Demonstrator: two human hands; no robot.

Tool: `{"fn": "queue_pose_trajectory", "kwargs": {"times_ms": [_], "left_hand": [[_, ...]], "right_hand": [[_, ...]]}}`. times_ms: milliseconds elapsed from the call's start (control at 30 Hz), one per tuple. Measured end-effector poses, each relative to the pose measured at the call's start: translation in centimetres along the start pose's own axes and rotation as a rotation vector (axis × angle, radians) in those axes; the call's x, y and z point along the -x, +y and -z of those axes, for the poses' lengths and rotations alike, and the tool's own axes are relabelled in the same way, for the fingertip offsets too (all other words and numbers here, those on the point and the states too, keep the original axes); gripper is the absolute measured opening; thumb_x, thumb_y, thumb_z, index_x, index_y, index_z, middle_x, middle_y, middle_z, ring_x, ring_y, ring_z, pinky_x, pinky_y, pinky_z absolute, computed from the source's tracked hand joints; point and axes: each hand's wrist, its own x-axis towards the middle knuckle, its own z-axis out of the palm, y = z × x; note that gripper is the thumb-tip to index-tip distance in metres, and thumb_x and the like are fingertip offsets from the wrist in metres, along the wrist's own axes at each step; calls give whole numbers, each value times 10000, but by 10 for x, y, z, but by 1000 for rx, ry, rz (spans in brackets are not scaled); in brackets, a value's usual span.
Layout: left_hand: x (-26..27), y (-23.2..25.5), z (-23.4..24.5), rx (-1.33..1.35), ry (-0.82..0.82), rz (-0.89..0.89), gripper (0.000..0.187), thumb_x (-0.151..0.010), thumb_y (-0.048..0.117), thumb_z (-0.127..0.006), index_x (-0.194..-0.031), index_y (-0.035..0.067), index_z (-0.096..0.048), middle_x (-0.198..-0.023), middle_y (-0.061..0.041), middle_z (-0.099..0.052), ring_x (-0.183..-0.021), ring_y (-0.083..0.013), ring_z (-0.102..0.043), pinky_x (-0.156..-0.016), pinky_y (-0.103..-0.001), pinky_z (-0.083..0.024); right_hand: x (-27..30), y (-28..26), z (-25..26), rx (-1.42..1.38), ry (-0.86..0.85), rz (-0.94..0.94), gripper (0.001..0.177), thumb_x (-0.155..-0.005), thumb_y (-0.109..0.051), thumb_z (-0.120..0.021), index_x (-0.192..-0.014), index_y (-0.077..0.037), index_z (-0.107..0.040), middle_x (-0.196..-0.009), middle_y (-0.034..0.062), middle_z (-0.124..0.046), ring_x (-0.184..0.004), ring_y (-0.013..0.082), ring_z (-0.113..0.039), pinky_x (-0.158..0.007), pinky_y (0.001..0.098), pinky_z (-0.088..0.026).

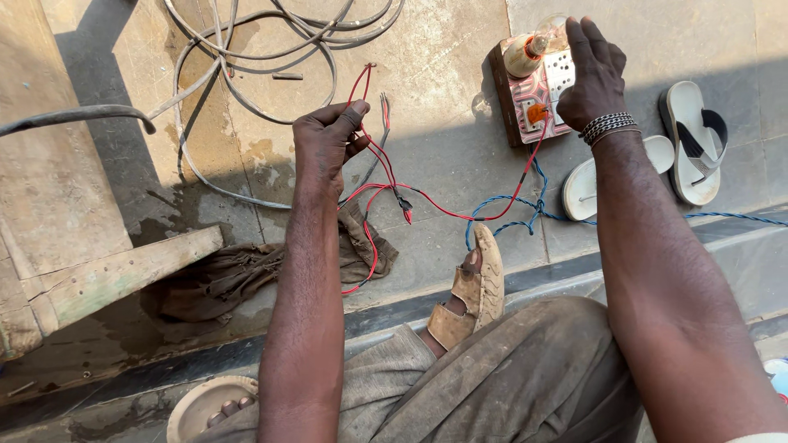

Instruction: The person sits on the floor and connects red wires to a green electric motor mounted on a wooden table. They twist the wire ends together and test the connection by turning on a nearby power strip with a light bulb, which illuminates when the circuit is complete.

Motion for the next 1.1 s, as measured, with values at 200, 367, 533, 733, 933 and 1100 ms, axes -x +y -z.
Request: {"fn": "queue_pose_trajectory", "kwargs": {"times_ms": [200, 367, 533, 733, 933, 1100], "left_hand": [[6, 1, -3, -27, -7, 12, 211, -844, 190, -861, -944, 16, -798, -696, -7, -649, -600, -65, -602, -565, -249, -638], [7, 4, -8, -60, -7, 10, 209, -841, 185, -858, -950, 17, -797, -709, -11, -652, -603, -64, -605, -572, -245, -647], [10, 6, -11, -62, -1, 25, 200, -840, 173, -862, -945, 19, -790, -722, -14, -653, -609, -71, -614, -574, -242, -645], [6, 3, -8, -52, -3, 14, 194, -852, 190, -855, -944, 29, -798, -731, -17, -670, -622, -58, -625, -583, -241, -655], [5, -9, -16, 18, 30, -3, 182, -851, 189, -841, -941, 36, -801, -736, -25, -678, -616, -81, -622, -556, -250, -635], [1, -22, -13, 138, 96, 3, 218, -865, 187, -830, -976, 4, -790, -769, -22, -688, -637, -94, -640, -552, -249, -605]], "right_hand": [[-7, -22, -1, -26, -33, -108, 929, -735, 107, -542, -1594, -231, -431, -1640, 67, -420, -1420, 383, -387, -1106, 539, -404], [4, -18, 0, -65, 55, -63, 879, -760, 130, -526, -1565, -222, -504, -1609, 81, -483, -1417, 384, -426, -1129, 518, -419], [2, -14, -5, -77, 77, -7, 862, -768, 138, -525, -1566, -189, -493, -1582, 143, -491, -1408, 407, -428, -1180, 489, -412], [3, -38, 20, -95, 321, -19, 617, -849, 37, -685, -1438, -110, -574, -1420, 161, -578, -1291, 355, -540, -1124, 478, -463], [-16, -158, 37, -862, -206, 21, 234, -997, -273, -739, -1056, -48, -768, -890, 42, -762, -671, 76, -694, -534, 230, -555], [7, -257, 39, -697, -689, -14, 322, -890, -375, -797, -986, -67, -789, -781, 55, -776, -592, 101, -720, -475, 253, -523]]}}
